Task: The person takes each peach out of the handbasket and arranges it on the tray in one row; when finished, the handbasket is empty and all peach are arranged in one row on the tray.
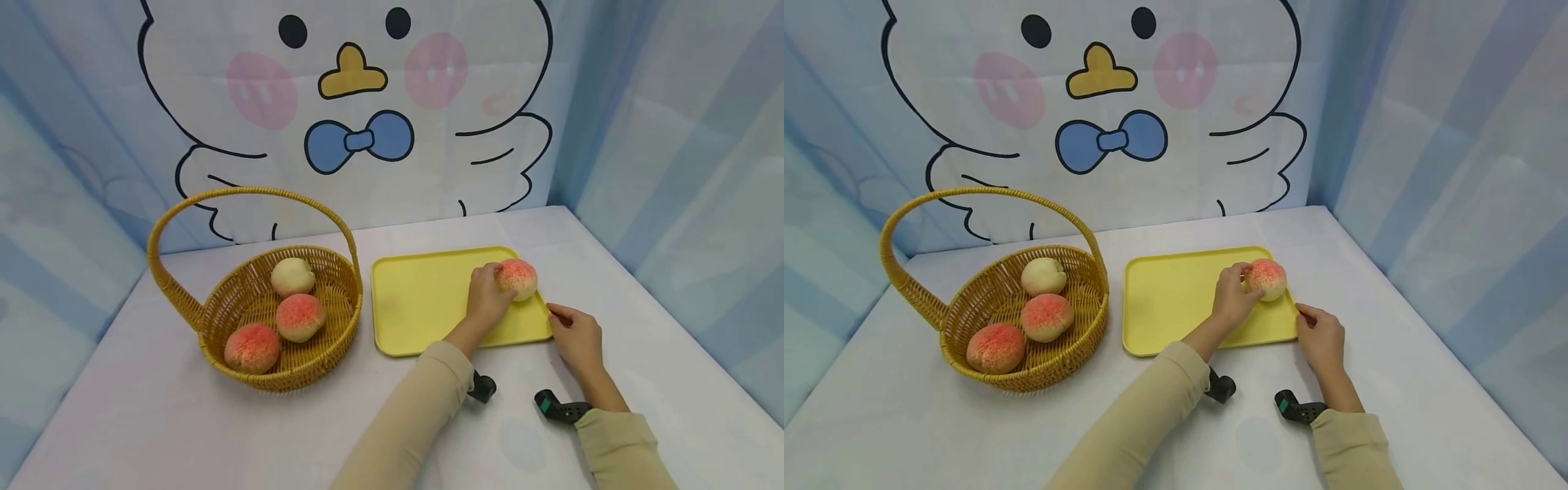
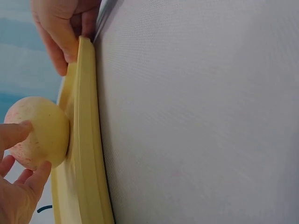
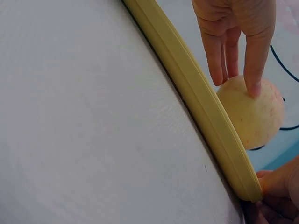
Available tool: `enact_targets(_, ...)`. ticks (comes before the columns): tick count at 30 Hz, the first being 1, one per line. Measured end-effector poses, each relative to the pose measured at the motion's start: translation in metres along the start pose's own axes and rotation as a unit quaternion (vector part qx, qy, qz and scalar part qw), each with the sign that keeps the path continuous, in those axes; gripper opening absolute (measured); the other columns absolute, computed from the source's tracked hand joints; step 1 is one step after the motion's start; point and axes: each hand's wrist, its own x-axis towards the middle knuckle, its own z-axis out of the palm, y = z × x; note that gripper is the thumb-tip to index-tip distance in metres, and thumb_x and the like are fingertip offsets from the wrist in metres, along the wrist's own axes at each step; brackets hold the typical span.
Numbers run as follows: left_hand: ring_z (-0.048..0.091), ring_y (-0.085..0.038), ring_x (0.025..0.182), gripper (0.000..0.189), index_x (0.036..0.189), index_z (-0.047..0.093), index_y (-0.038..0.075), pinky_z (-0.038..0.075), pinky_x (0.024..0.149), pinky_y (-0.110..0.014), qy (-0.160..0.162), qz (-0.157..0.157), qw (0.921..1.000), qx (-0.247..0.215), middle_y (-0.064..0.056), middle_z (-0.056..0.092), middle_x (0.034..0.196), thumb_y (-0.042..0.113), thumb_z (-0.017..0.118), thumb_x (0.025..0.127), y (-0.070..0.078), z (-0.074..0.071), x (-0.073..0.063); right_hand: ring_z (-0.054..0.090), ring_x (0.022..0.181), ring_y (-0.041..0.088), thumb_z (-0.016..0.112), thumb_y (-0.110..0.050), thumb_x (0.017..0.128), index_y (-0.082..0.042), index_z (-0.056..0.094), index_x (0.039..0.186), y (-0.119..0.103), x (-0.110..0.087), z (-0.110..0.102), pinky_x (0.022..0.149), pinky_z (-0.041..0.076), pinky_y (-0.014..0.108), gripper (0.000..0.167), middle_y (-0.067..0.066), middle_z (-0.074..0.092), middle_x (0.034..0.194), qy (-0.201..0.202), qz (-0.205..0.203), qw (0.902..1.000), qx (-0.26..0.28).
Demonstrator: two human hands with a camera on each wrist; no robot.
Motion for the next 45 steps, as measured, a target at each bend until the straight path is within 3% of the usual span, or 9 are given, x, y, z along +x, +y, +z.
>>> enact_targets(7,0.051,-0.012,0.099,0.045,0.118,0.055,0.007,0.040,0.085,-0.018,0.001,-0.016,0.9999,0.002,-0.004,0.051,0.107,0.012,0.074,0.077,0.001,0.004,0.000,0.055,0.096,0.031,0.049,-0.005,0.091,0.009,0.058,0.117,0.000,-0.001,0.001,0.063,0.039,0.013,0.030,0.026,0.058,0.112,-0.003,0.005,1.0000,0.003)
enact_targets(13,0.052,-0.013,0.093,0.044,0.115,0.055,0.005,0.043,0.077,-0.018,0.007,-0.037,0.9991,-0.020,-0.006,0.052,0.103,0.013,0.075,0.077,0.001,0.005,-0.002,0.054,0.099,0.032,0.048,-0.005,0.091,0.009,0.057,0.118,0.001,0.000,0.000,0.074,0.045,0.033,0.032,0.026,0.057,0.114,-0.010,0.005,0.9999,0.000)
enact_targets(19,0.053,-0.018,0.093,0.043,0.112,0.055,0.004,0.044,0.075,-0.020,0.012,-0.025,0.9980,-0.056,-0.008,0.052,0.103,0.012,0.076,0.076,-0.003,-0.008,-0.009,0.053,0.098,0.031,0.048,-0.006,0.091,0.008,0.056,0.119,0.001,0.003,0.001,0.074,0.044,0.032,0.032,0.026,0.057,0.113,-0.018,0.004,0.9998,-0.001)
enact_targets(27,0.054,-0.025,0.103,0.046,0.117,0.053,0.002,0.045,0.079,-0.021,-0.018,0.006,0.9960,-0.087,-0.012,0.052,0.113,0.012,0.074,0.078,-0.007,-0.048,-0.019,0.052,0.100,0.030,0.047,-0.010,0.093,0.007,0.055,0.121,0.005,0.003,0.002,0.065,0.039,0.015,0.034,0.025,0.056,0.116,-0.022,0.020,0.9995,-0.003)
enact_targets(31,0.052,-0.024,0.106,0.051,0.121,0.051,0.005,0.045,0.079,-0.021,-0.042,0.014,0.9951,-0.089,-0.010,0.050,0.117,0.015,0.075,0.077,-0.006,-0.069,-0.025,0.051,0.102,0.031,0.046,-0.011,0.094,0.007,0.054,0.122,0.005,0.003,0.002,0.068,0.040,0.019,0.035,0.025,0.055,0.118,-0.032,0.026,0.9991,-0.006)
enact_targets(37,0.048,-0.024,0.114,0.058,0.129,0.047,0.008,0.046,0.078,-0.022,-0.085,0.042,0.9915,-0.089,-0.007,0.043,0.127,0.019,0.074,0.078,-0.008,-0.111,-0.039,0.051,0.102,0.031,0.046,-0.011,0.094,0.007,0.054,0.123,0.005,0.003,0.002,0.065,0.039,0.016,0.035,0.026,0.055,0.117,-0.033,0.031,0.9989,-0.012)
enact_targets(42,0.046,-0.023,0.115,0.058,0.128,0.048,0.011,0.048,0.080,-0.026,-0.077,0.036,0.9891,-0.120,-0.005,0.042,0.129,0.020,0.075,0.078,-0.020,-0.145,-0.049,0.050,0.102,0.031,0.047,-0.012,0.094,0.007,0.053,0.123,0.004,0.004,0.004,0.063,0.038,0.014,0.035,0.026,0.054,0.118,-0.042,0.033,0.9984,-0.017)
enact_targets(45,0.046,-0.026,0.116,0.056,0.127,0.048,0.008,0.048,0.084,-0.033,-0.063,0.059,0.9876,-0.131,-0.007,0.043,0.128,0.019,0.074,0.079,-0.029,-0.163,-0.054,0.050,0.101,0.032,0.047,-0.012,0.094,0.007,0.054,0.123,0.004,0.004,0.003,0.064,0.038,0.017,0.035,0.026,0.054,0.117,-0.042,0.029,0.9985,-0.021)
